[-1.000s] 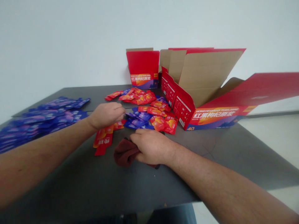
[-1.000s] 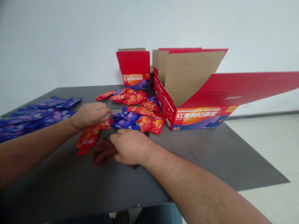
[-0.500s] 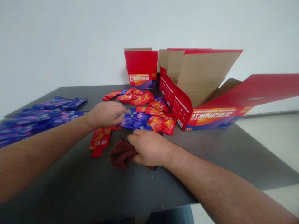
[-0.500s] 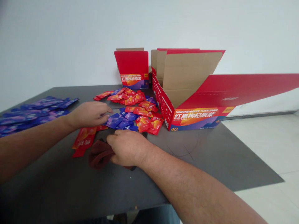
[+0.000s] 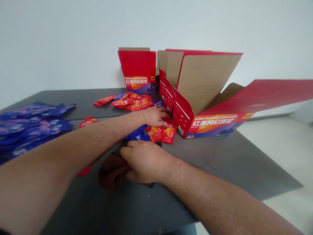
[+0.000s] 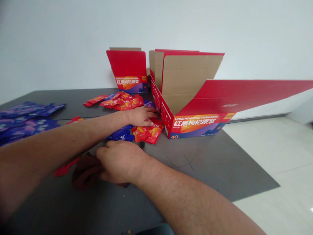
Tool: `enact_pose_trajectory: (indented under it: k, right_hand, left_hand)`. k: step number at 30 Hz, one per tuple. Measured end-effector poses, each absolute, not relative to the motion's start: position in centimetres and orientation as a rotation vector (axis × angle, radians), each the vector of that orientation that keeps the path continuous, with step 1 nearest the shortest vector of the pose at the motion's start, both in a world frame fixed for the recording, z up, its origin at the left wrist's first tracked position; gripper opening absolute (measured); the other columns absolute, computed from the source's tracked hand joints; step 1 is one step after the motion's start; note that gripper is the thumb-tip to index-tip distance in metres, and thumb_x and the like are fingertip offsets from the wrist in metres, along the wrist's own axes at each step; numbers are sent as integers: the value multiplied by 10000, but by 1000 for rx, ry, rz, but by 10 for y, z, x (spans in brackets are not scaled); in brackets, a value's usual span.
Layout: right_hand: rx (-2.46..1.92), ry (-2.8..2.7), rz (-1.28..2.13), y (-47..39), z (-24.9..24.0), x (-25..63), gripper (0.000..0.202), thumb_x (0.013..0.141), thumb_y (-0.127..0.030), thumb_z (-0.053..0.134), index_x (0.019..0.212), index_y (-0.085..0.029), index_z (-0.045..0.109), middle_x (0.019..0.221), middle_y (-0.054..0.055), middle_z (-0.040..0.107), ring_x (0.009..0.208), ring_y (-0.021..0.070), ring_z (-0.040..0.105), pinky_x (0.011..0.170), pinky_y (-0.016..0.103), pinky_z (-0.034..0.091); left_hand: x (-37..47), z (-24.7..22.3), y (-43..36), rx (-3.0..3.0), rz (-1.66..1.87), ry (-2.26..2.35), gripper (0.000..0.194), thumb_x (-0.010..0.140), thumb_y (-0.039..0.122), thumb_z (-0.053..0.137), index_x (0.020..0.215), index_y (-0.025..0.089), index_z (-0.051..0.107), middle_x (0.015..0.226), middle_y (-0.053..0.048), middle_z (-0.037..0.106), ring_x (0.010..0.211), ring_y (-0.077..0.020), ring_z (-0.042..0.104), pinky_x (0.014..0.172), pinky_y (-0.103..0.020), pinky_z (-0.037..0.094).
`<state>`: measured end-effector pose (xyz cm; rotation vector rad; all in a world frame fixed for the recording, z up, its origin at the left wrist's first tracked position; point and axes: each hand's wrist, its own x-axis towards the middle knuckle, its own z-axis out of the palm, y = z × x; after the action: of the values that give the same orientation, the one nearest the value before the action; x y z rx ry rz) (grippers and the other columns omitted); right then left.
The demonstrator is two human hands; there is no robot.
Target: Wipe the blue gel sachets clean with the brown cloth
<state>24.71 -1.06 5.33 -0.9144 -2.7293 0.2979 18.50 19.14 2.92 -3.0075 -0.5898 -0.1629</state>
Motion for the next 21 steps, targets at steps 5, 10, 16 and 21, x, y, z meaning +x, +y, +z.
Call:
enact_pose_trajectory:
  k: [5, 10, 16, 21]
  right_hand:
    - [-911, -2730, 305, -11, 54, 247, 279, 925, -425, 727, 1059, -180, 718, 1006, 72, 733, 873, 242, 707, 652, 344, 513]
    - [-911, -2726, 286, -11, 53, 246, 277, 909, -416, 742, 1052, -183, 705, 1017, 72, 747, 933, 247, 712, 727, 342, 533]
    - [-908, -2725, 263, -11, 53, 246, 264, 909, -408, 737, 1048, -187, 696, 1017, 76, 748, 952, 250, 706, 767, 342, 539]
    - [-898, -2725, 266, -11, 53, 247, 273, 913, -408, 737, 1059, -180, 699, 1026, 80, 743, 933, 241, 704, 748, 333, 533]
  left_hand:
    - [158, 30, 197, -3022, -205, -574, 364, 927, 323, 627, 1231, 171, 757, 1381, -173, 706, 1262, -317, 671, 1122, -461, 506]
    - [126, 34, 202, -3010, -177, -623, 309, 861, 238, 619, 1137, 162, 737, 1225, -146, 736, 1155, -273, 698, 1076, -395, 527]
    - [101, 37, 222, -2929, -101, -809, 293, 796, 206, 612, 1060, 180, 735, 1133, -112, 749, 1056, -252, 709, 980, -356, 557]
    - [97, 42, 232, -2831, -116, -958, 358, 791, 195, 592, 1115, 170, 741, 1138, -128, 763, 1084, -290, 710, 995, -402, 558]
